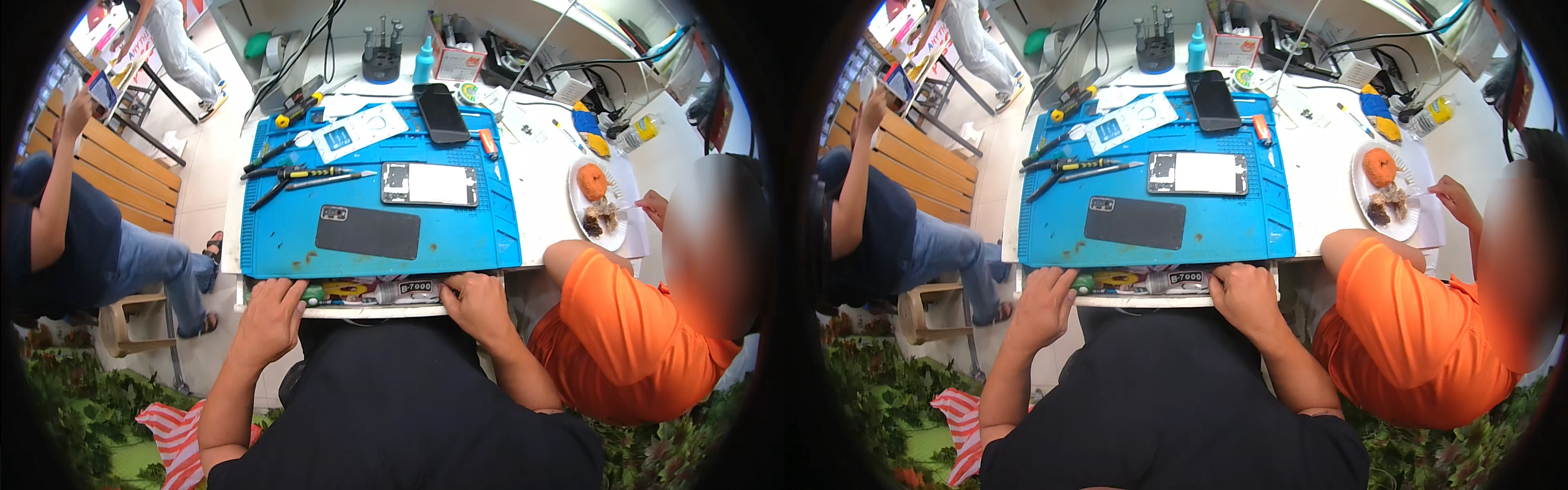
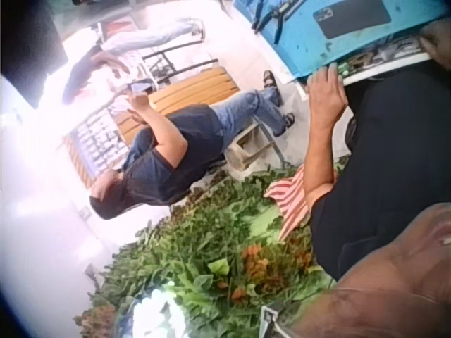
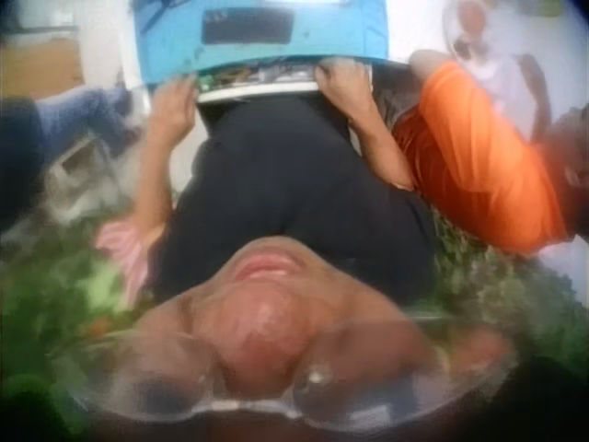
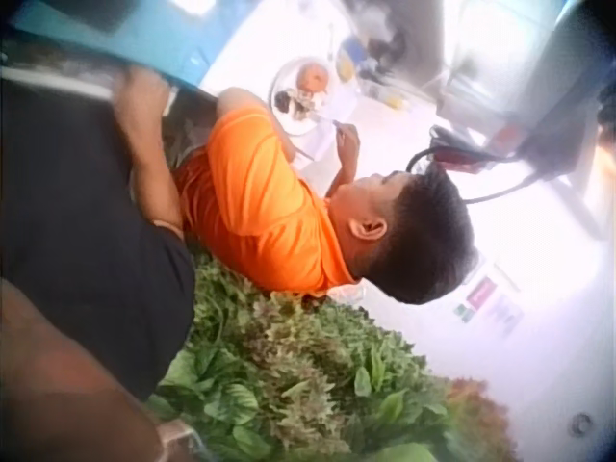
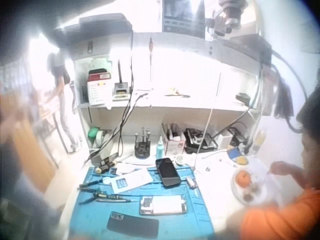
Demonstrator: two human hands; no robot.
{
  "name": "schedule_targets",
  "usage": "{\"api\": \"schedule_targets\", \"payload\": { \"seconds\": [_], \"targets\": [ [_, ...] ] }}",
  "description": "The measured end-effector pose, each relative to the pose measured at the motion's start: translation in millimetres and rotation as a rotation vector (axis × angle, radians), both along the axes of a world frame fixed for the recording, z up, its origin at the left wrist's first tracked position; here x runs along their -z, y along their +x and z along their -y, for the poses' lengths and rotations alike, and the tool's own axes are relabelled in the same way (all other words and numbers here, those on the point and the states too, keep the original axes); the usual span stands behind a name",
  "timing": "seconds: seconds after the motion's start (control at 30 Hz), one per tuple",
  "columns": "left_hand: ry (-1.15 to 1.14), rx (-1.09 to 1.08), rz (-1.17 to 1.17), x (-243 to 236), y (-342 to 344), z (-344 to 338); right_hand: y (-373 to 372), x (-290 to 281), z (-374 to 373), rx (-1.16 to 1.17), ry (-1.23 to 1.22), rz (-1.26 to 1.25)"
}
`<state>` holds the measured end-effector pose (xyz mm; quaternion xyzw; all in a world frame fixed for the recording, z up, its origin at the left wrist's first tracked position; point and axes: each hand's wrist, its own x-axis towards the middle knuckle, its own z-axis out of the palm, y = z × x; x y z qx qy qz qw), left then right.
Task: The person uses a small screwdriver to remove screws from a smartphone, applies adhesive from a tube to the device chassis, and then presses the back panel onto the phone before cleaning the surface with a cloth and liquid.
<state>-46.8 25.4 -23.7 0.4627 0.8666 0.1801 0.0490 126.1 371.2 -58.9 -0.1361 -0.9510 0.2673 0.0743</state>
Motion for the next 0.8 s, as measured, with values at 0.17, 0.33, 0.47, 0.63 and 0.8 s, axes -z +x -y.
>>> {"api": "schedule_targets", "payload": {
  "seconds": [0.17, 0.33, 0.47, 0.63, 0.8],
  "targets": [
    [0.185, 0.082, -0.038, -4.8, -2.3, -6.3, 10.8, -11.5, 1.9, 0.066, 0.049, 0.067],
    [0.274, 0.313, 0.194, -23.1, 15.2, -70.4, 24.2, -33.9, -10.0, -0.063, 0.105, 0.096],
    [0.009, 0.337, 0.223, -6.3, 40.8, -131.6, 16.3, -66.0, -23.0, -0.168, 0.155, 0.309],
    [-0.170, 0.265, 0.276, 4.5, 48.6, -149.4, 24.4, -53.8, -21.1, -0.207, 0.112, 0.120],
    [-0.135, 0.217, 0.286, 11.6, 55.4, -147.6, 23.1, -36.0, -16.6, -0.222, 0.079, 0.079]
  ]
}}
